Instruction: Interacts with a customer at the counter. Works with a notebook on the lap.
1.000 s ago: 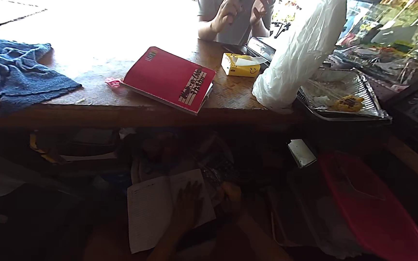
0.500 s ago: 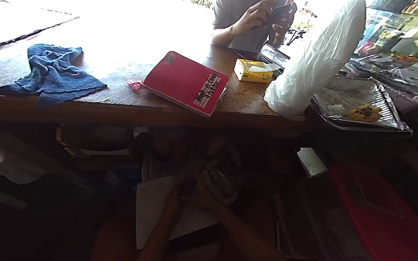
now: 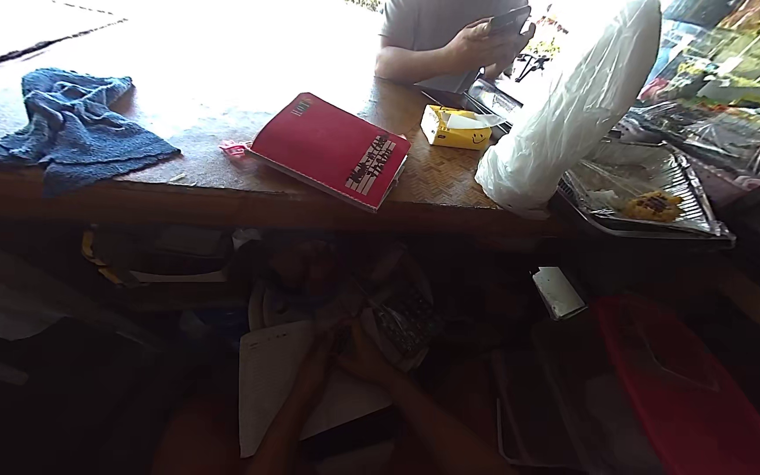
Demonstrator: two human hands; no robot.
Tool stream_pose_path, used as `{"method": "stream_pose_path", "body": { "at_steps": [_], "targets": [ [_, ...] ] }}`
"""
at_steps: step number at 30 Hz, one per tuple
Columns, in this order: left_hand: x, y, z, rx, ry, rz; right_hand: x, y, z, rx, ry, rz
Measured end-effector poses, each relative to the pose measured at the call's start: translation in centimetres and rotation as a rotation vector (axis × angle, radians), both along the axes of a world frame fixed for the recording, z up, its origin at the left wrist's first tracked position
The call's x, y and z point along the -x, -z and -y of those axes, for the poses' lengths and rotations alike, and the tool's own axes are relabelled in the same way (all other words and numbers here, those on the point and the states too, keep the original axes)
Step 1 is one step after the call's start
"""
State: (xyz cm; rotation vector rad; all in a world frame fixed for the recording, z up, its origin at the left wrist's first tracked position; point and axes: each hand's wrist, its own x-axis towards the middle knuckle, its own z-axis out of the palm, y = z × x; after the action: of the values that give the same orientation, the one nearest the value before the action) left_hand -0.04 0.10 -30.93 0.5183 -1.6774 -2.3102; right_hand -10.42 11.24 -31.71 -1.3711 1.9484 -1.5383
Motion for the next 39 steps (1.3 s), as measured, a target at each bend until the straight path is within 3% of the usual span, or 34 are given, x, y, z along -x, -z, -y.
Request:
{"method": "stream_pose_path", "body": {
  "at_steps": [17,39],
  "targets": [
    [-0.5,-1.1,-0.2,0.14,0.078,0.083,0.0,-0.6,-0.1,0.021,-0.009,-0.003],
    [-0.3,-1.2,-0.3,0.132,0.067,0.097,-0.1,-0.7,-0.1,0.049,-0.023,0.004]
  ]
}}
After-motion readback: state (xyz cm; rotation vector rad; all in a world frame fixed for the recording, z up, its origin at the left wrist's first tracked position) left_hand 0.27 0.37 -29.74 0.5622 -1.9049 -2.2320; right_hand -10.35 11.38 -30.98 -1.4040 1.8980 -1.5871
